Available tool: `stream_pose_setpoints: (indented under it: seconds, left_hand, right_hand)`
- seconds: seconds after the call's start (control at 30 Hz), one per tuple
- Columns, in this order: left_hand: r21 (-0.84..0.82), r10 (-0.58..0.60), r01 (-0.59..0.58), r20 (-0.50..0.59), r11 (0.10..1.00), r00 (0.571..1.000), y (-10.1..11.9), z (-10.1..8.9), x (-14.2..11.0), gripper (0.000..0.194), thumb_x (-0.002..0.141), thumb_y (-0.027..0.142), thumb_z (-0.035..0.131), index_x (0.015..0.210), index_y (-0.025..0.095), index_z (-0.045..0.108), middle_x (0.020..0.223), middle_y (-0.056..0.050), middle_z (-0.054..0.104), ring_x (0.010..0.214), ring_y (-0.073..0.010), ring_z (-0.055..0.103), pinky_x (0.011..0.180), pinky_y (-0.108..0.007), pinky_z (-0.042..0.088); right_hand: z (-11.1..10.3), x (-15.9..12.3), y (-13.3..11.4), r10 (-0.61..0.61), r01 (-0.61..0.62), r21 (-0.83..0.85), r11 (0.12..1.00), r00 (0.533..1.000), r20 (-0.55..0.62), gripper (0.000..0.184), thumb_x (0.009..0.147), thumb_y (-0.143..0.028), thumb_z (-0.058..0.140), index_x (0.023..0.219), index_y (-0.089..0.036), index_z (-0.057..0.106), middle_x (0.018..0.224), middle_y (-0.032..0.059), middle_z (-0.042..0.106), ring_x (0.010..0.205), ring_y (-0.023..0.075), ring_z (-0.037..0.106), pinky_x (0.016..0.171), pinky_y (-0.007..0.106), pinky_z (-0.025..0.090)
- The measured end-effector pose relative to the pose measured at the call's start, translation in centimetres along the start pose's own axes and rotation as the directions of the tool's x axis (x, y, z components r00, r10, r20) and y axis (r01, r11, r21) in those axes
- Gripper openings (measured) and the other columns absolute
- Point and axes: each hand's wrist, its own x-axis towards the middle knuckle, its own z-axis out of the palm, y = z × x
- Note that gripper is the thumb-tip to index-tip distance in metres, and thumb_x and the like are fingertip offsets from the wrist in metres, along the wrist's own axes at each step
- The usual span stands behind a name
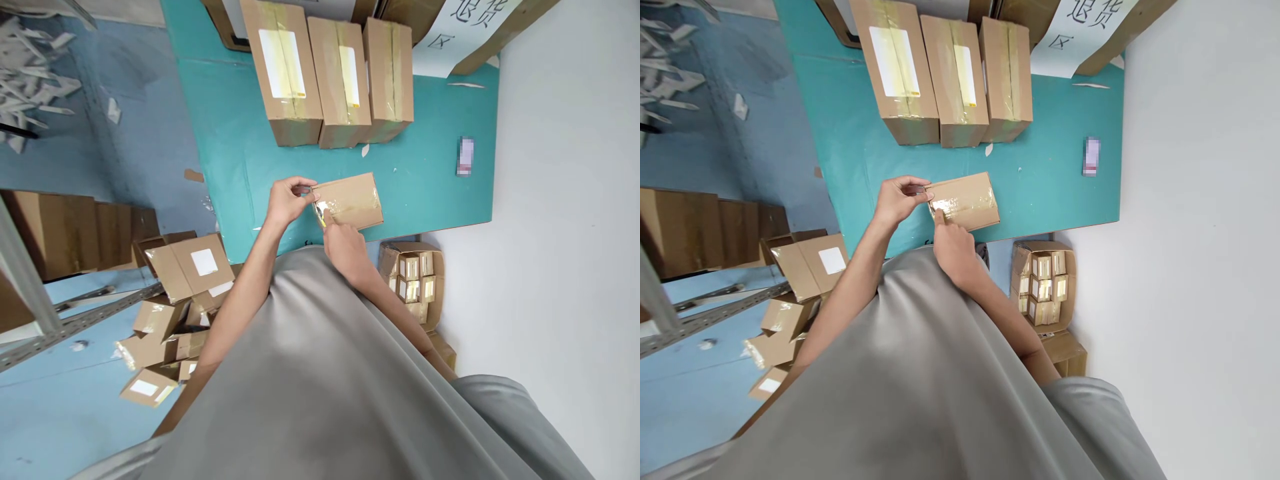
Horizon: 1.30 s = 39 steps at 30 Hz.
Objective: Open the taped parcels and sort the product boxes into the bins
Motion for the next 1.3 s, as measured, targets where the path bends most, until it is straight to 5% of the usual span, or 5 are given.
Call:
stream_pose_setpoints:
  seconds: [0.33,0.73,1.0,1.17,1.3]
  left_hand:
    - [0.035,0.009,-0.009,-0.018,0.999,1.0,-0.2,0.2,0.5,0.039,0.069,0.03,0.093,0.105,0.018,0.086,0.104,-0.008,0.084,0.1,-0.0271,0.077,0.098,-0.042,0.064]
    - [-0.024,0.074,-0.073,0.042,0.997,0.996,-1.8,0.8,-2.2,0.061,0.082,0.047,0.089,0.134,0.016,0.081,0.141,-0.017,0.08,0.125,-0.0362,0.079,0.118,-0.055,0.061]
    - [-0.111,0.043,-0.033,0.096,0.993,0.994,-2.6,1.7,-2.8,0.067,0.079,0.042,0.088,0.138,0.012,0.081,0.145,-0.017,0.079,0.134,-0.0405,0.076,0.124,-0.061,0.057]
    - [-0.067,0.054,-0.047,0.11,0.997,0.992,-2.6,1.8,-2.6,0.065,0.081,0.036,0.083,0.141,0.012,0.08,0.148,-0.016,0.078,0.137,-0.0408,0.075,0.124,-0.06,0.058]
    - [-0.069,0.104,-0.095,0.145,0.993,0.984,-2.6,1.3,-2.7,0.064,0.086,0.038,0.079,0.146,0.015,0.077,0.15,-0.015,0.076,0.141,-0.0395,0.072,0.122,-0.059,0.06]
  right_hand:
    - [1.2,-2.2,0.8,0.05,-0.032,-0.116,0.993,0.986,0.161,0.063,0.116,-0.019,0.037,0.179,-0.014,0.036,0.129,0.0255,0.083,0.123,0.0374,0.081,0.101,0.048,0.063]
    - [0.5,-4.3,5.3,-0.004,0.015,-0.108,0.994,0.995,0.103,0.059,0.121,-0.035,0.036,0.18,-0.026,0.038,0.136,0.0149,0.083,0.12,0.0338,0.08,0.101,0.039,0.057]
    - [0.2,-6.2,4.2,0.01,0.014,-0.159,0.987,0.989,0.149,0.06,0.12,-0.031,0.041,0.18,-0.028,0.04,0.133,0.0146,0.084,0.114,0.0314,0.081,0.094,0.036,0.057]
    - [-1.0,-7.3,6.4,0.041,-0.043,-0.024,0.999,0.995,-0.092,0.058,0.118,-0.035,0.041,0.175,-0.026,0.049,0.126,0.014,0.085,0.105,0.0319,0.081,0.091,0.036,0.057]
    - [0.7,-2.9,11.8,0.261,-0.212,0.158,0.964,0.856,-0.447,0.062,0.116,-0.041,0.039,0.168,-0.012,0.055,0.136,0.0242,0.079,0.117,0.0388,0.077,0.096,0.044,0.058]
